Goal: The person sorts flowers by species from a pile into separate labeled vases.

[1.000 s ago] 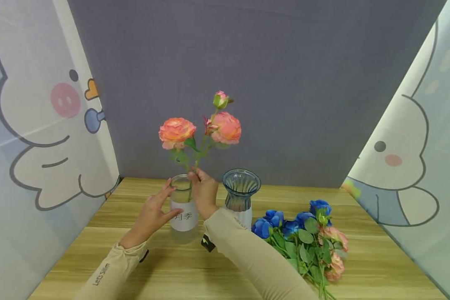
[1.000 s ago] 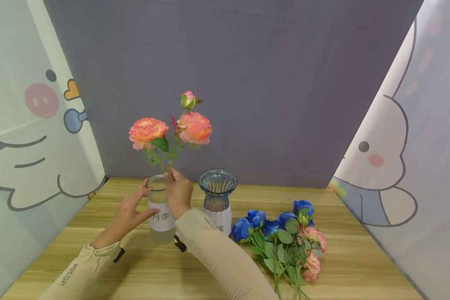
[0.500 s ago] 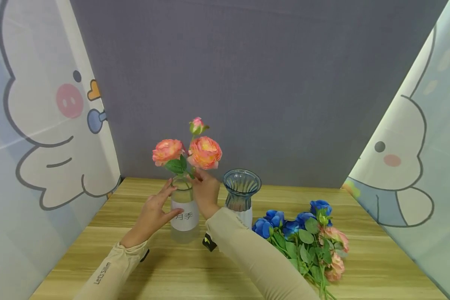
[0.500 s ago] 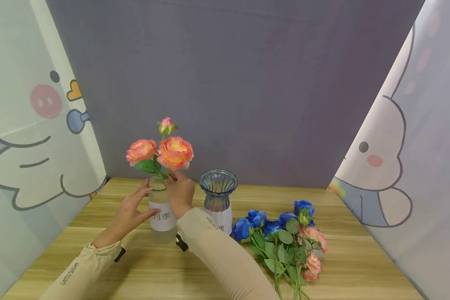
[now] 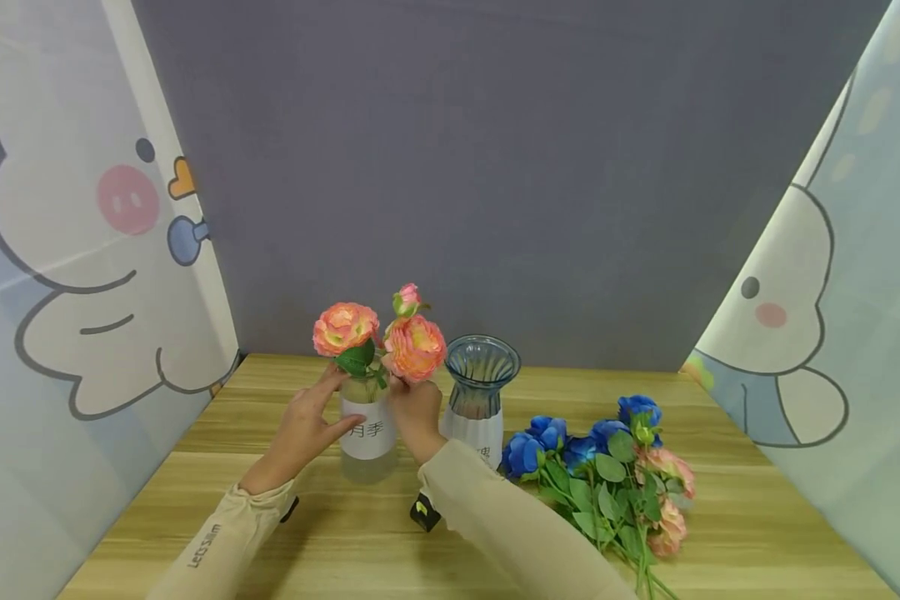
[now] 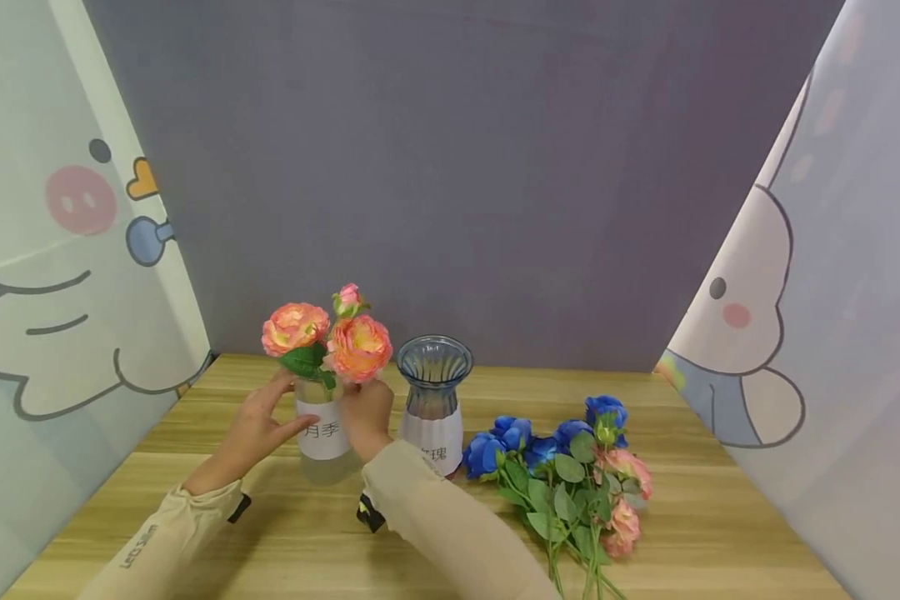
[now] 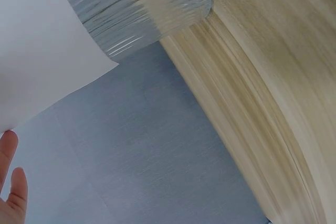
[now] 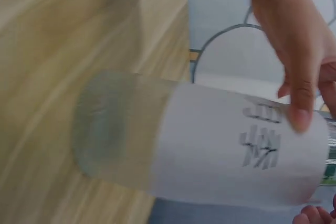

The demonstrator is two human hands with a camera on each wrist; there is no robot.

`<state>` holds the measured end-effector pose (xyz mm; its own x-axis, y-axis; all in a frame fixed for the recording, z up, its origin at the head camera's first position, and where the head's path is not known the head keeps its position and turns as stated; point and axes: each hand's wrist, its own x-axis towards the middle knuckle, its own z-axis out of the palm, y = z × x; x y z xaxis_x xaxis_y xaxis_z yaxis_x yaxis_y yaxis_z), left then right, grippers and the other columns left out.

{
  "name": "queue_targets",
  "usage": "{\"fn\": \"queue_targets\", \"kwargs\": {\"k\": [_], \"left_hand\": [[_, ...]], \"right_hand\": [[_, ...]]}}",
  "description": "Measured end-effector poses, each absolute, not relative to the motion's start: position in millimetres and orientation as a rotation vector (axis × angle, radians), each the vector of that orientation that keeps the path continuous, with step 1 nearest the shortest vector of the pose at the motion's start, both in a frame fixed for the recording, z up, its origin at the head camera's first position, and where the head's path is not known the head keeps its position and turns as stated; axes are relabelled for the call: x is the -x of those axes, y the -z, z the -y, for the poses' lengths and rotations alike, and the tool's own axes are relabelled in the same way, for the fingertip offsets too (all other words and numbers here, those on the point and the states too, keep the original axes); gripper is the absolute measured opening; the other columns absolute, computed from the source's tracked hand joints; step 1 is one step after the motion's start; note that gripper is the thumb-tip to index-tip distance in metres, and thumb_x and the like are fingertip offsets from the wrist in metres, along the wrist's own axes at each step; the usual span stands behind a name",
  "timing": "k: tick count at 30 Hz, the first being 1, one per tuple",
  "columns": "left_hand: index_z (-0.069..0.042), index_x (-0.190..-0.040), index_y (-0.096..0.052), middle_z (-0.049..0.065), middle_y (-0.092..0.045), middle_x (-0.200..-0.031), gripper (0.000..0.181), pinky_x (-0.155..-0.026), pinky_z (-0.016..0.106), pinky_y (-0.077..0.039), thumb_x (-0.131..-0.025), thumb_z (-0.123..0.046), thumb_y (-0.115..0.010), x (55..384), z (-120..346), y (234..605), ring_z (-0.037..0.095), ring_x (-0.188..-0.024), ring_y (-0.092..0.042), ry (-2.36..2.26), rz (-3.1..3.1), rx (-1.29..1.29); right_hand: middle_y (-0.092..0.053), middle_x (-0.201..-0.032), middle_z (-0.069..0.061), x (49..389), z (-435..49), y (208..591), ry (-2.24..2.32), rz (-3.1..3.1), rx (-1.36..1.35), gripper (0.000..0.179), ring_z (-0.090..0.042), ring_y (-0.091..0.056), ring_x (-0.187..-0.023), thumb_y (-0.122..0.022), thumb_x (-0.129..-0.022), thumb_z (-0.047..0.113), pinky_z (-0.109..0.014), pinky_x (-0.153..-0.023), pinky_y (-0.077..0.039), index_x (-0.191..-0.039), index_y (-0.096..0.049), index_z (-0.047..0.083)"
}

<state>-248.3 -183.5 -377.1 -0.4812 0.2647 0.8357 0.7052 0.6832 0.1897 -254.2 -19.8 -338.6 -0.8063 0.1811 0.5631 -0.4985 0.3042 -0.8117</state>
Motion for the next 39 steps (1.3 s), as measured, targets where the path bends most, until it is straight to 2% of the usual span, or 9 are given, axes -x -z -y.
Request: {"fn": "queue_targets", "kwargs": {"k": [3,5,9,13,17,24,31,34,39], "left_hand": [[-0.002,-0.122,-0.058,0.02,-0.066,-0.114,0.071,-0.071,0.051,-0.047,-0.058,-0.008,-0.089,249,183,377,0.031,-0.126,-0.044,0.67,2.065,0.733],[-0.001,-0.122,-0.059,0.023,-0.063,-0.118,0.071,-0.071,0.052,-0.046,-0.058,-0.008,-0.089,249,183,378,0.035,-0.123,-0.048,0.679,2.069,0.73],[0.0,-0.121,-0.058,0.028,-0.055,-0.127,0.071,-0.074,0.057,-0.046,-0.058,-0.007,-0.089,248,183,379,0.042,-0.115,-0.053,0.696,2.074,0.718],[0.0,-0.121,-0.058,0.027,-0.054,-0.129,0.07,-0.077,0.059,-0.045,-0.058,-0.006,-0.089,247,184,380,0.042,-0.116,-0.051,0.71,2.082,0.7],[0.0,-0.123,-0.058,0.026,-0.053,-0.13,0.071,-0.078,0.06,-0.045,-0.059,-0.005,-0.089,247,185,380,0.041,-0.117,-0.051,0.714,2.089,0.699],[0.002,-0.125,-0.056,0.029,-0.046,-0.136,0.074,-0.075,0.059,-0.045,-0.059,-0.005,-0.089,245,185,381,0.042,-0.116,-0.052,0.698,2.101,0.705],[0.001,-0.123,-0.057,0.03,-0.046,-0.135,0.071,-0.075,0.06,-0.045,-0.059,-0.006,-0.089,245,184,379,0.043,-0.108,-0.057,0.69,2.099,0.707],[0.002,-0.122,-0.057,0.031,-0.045,-0.135,0.071,-0.077,0.062,-0.044,-0.059,-0.007,-0.088,245,183,379,0.043,-0.105,-0.059,0.689,2.102,0.717],[0.002,-0.121,-0.057,0.033,-0.047,-0.133,0.071,-0.078,0.062,-0.045,-0.059,-0.006,-0.088,245,182,379,0.043,-0.101,-0.06,0.693,2.102,0.719]], "right_hand": [[-0.072,-0.084,-0.013,250,14,347,-1.557,2.136,-0.22,0.008,-0.023,-0.068,-0.079,-0.067,-0.082,-0.003,-0.029,-0.068,-0.053,-0.084,-0.074,-0.004],[-0.072,-0.089,-0.014,248,10,351,-1.634,2.181,-0.219,0.013,-0.025,-0.068,-0.085,-0.068,-0.084,0.0,-0.03,-0.07,-0.054,-0.094,-0.074,-0.005],[-0.072,-0.088,-0.015,242,0,358,-1.776,2.214,-0.284,0.021,-0.023,-0.067,-0.079,-0.069,-0.086,0.003,-0.027,-0.064,-0.052,-0.104,-0.07,-0.007],[-0.07,-0.082,-0.019,237,-7,365,-1.841,2.199,-0.425,0.019,-0.025,-0.066,-0.071,-0.069,-0.084,-0.002,-0.022,-0.058,-0.05,-0.101,-0.069,-0.011],[-0.069,-0.08,-0.021,230,-17,370,-1.905,2.187,-0.522,0.019,-0.028,-0.067,-0.068,-0.069,-0.084,-0.003,-0.024,-0.058,-0.052,-0.1,-0.068,-0.014],[-0.069,-0.083,-0.019,210,-34,382,-1.927,2.294,-0.584,0.013,-0.013,-0.062,-0.065,-0.069,-0.084,-0.001,-0.021,-0.058,-0.049,-0.093,-0.07,-0.01],[-0.07,-0.085,-0.016,205,-61,387,-1.669,2.453,-0.721,0.016,-0.017,-0.065,-0.073,-0.074,-0.079,-0.002,-0.022,-0.062,-0.05,-0.095,-0.072,-0.006],[-0.07,-0.084,-0.016,207,-78,385,-1.567,2.481,-0.742,0.016,-0.018,-0.065,-0.072,-0.075,-0.078,-0.001,-0.023,-0.061,-0.05,-0.094,-0.072,-0.005],[-0.069,-0.076,-0.01,208,-111,384,-1.567,2.543,-0.723,0.015,-0.011,-0.061,-0.064,-0.075,-0.078,0.0,-0.023,-0.056,-0.049,-0.091,-0.071,-0.007]]}}
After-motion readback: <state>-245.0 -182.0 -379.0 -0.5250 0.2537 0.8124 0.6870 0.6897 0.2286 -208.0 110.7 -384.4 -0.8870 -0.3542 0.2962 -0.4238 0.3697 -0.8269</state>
